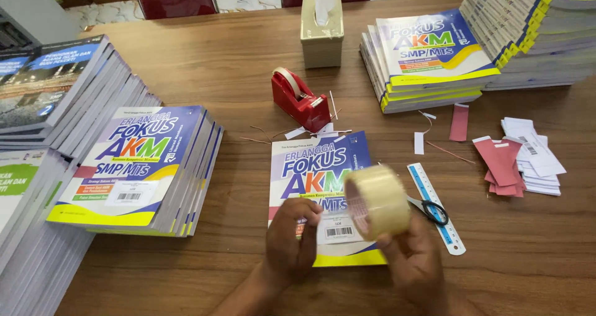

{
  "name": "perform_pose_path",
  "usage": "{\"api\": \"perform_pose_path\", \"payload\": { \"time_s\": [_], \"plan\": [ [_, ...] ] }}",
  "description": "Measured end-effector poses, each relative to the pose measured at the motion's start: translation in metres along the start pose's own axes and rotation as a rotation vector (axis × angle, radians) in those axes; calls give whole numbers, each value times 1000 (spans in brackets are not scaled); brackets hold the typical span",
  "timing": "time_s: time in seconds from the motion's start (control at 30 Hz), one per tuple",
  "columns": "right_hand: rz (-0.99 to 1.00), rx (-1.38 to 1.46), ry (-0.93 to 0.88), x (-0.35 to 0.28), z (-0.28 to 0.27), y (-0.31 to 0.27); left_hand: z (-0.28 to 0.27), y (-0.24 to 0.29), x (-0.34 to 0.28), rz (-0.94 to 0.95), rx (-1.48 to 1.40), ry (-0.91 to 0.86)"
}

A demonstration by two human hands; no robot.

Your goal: Applying labels and tape to books at a workstation.

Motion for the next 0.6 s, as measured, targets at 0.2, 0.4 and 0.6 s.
{"api": "perform_pose_path", "payload": {
  "time_s": [0.2,0.4,0.6],
  "plan": [
    [-44,-31,168,9,-22,0,-22,-19,20,-170,123,125],
    [20,-125,99,10,-3,-9,-31,-87,46,-377,248,185],
    [-4,-152,18,7,-6,-4,-31,-135,85,-710,239,186]
  ]
}}
Point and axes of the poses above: each hand's wrist, its own x-axis towards the middle knuckle, its own z-axis out of the palm, y = z × x, the point moved 1 cm from there along x, towards the middle knuckle, and after that the axes turned 8 degrees about -z, right-handed, at the moved point
